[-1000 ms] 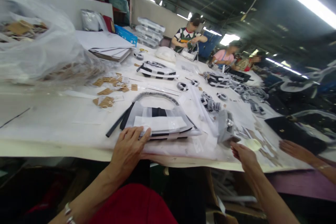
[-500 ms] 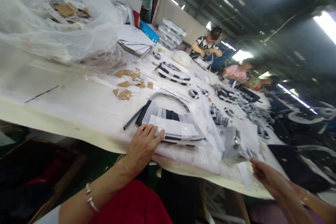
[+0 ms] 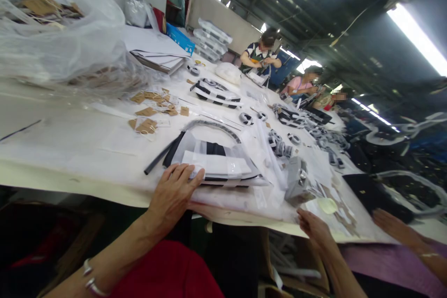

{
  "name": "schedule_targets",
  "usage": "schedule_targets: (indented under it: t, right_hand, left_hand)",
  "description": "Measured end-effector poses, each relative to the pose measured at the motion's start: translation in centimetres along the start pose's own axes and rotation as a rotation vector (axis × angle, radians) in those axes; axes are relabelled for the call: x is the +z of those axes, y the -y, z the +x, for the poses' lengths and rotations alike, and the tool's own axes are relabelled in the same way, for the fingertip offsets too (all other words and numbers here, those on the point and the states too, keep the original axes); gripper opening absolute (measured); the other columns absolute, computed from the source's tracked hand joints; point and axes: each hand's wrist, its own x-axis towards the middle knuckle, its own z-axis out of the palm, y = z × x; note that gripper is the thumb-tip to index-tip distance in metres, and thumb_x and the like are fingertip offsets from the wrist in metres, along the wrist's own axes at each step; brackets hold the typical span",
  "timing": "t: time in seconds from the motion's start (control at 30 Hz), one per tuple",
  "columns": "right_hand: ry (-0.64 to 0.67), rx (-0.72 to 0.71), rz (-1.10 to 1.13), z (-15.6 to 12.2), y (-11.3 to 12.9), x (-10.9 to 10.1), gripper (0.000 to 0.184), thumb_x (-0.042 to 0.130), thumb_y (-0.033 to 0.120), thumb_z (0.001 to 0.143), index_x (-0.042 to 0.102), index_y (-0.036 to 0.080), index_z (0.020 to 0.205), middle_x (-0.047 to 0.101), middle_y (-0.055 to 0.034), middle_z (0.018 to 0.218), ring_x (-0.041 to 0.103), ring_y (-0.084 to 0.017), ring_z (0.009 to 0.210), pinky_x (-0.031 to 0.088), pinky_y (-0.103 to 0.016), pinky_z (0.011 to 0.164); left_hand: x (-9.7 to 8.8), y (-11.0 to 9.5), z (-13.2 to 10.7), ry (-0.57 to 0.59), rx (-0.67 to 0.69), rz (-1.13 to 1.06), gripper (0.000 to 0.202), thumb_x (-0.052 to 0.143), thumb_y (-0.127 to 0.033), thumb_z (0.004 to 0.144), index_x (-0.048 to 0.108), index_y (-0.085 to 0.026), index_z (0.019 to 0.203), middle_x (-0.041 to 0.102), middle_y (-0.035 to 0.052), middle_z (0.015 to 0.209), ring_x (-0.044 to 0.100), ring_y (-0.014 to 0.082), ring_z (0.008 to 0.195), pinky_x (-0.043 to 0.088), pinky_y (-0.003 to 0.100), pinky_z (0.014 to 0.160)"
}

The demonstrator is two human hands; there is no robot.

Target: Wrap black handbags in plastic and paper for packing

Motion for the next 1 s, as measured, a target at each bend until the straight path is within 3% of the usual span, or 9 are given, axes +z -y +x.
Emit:
schedule_targets:
  t: [0.1, 0.23, 0.33, 0.43, 0.57, 0.73, 0.87, 1.0]
  right_hand:
    - [0.071, -0.044, 0.122, -0.7, 1.6, -0.7, 0.043, 0.078, 0.06, 0.05, 0.067, 0.022, 0.07, 0.059, 0.0004, 0.062, 0.055, -0.016, 0.059, 0.052, -0.028, 0.058]
    - [0.329, -0.195, 0.091, -2.6, 7.0, 0.2, 0.043, 0.077, 0.063, 0.063, 0.067, 0.021, 0.066, 0.056, -0.0017, 0.063, 0.051, -0.018, 0.065, 0.048, -0.027, 0.059]
    - [0.623, -0.368, -0.118, -4.8, 12.9, 3.0, 0.04, 0.068, 0.058, 0.077, 0.063, 0.021, 0.064, 0.056, -0.0028, 0.066, 0.051, -0.018, 0.067, 0.045, -0.028, 0.061]
    - [0.993, -0.476, -0.265, -7.2, 18.9, 7.1, 0.042, 0.065, 0.059, 0.08, 0.063, 0.02, 0.063, 0.057, -0.0029, 0.066, 0.051, -0.018, 0.065, 0.043, -0.029, 0.062]
    - [1.261, -0.545, -0.45, -9.4, 25.3, 12.9, 0.042, 0.064, 0.057, 0.082, 0.065, 0.018, 0.068, 0.058, -0.001, 0.066, 0.049, -0.014, 0.064, 0.04, -0.026, 0.061]
    - [1.429, -0.691, -0.685, -9.5, 29.4, 18.6, 0.039, 0.065, 0.054, 0.082, 0.064, 0.017, 0.071, 0.052, 0.0038, 0.064, 0.043, -0.011, 0.062, 0.033, -0.023, 0.057]
    - [1.485, -0.764, -0.87, -8.6, 30.8, 22.0, 0.038, 0.065, 0.053, 0.082, 0.061, 0.017, 0.068, 0.042, 0.0072, 0.058, 0.035, -0.009, 0.056, 0.025, -0.023, 0.05]
    - [1.513, -0.872, -1.029, -8.4, 31.7, 24.5, 0.032, 0.067, 0.046, 0.079, 0.061, 0.018, 0.067, 0.045, 0.0074, 0.054, 0.038, -0.008, 0.053, 0.025, -0.022, 0.048]
  left_hand:
    - [0.0, -0.2, 0.0, 0.023, -0.015, 0.013, 0.044, 0.054, -0.008, 0.087, 0.059, -0.022, 0.128, 0.063, 0.0113, 0.118, 0.056, 0.0285, 0.11, 0.044, 0.045, 0.098]
    - [-0.3, -0.5, 0.0, 0.082, -0.032, 0.01, 0.045, 0.054, -0.011, 0.089, 0.056, -0.024, 0.132, 0.062, 0.0101, 0.12, 0.055, 0.0269, 0.113, 0.041, 0.046, 0.102]
    - [-0.6, -0.6, 0.0, 0.151, -0.052, 0.011, 0.047, 0.053, -0.013, 0.09, 0.052, -0.025, 0.136, 0.06, 0.0102, 0.124, 0.053, 0.0266, 0.117, 0.039, 0.046, 0.105]
    - [-0.9, -0.7, -0.1, 0.184, -0.061, 0.007, 0.048, 0.054, -0.015, 0.091, 0.049, -0.025, 0.138, 0.058, 0.0111, 0.126, 0.052, 0.0275, 0.119, 0.038, 0.046, 0.107]
    - [-1.0, -0.7, -0.3, 0.18, -0.062, -0.006, 0.047, 0.053, -0.017, 0.093, 0.047, -0.026, 0.139, 0.057, 0.011, 0.127, 0.052, 0.0271, 0.121, 0.037, 0.045, 0.109]
    - [-0.6, -0.4, -0.5, 0.163, -0.053, -0.03, 0.048, 0.052, -0.021, 0.094, 0.045, -0.025, 0.141, 0.056, 0.0118, 0.13, 0.052, 0.0274, 0.122, 0.036, 0.047, 0.11]
    - [-0.1, -0.4, -0.7, 0.132, -0.06, -0.047, 0.049, 0.05, -0.021, 0.095, 0.043, -0.024, 0.143, 0.057, 0.0116, 0.129, 0.053, 0.0271, 0.121, 0.036, 0.047, 0.11]
    - [0.2, -0.5, -0.7, 0.127, -0.063, -0.056, 0.046, 0.05, -0.021, 0.095, 0.046, -0.024, 0.141, 0.057, 0.012, 0.129, 0.053, 0.0266, 0.122, 0.038, 0.046, 0.108]
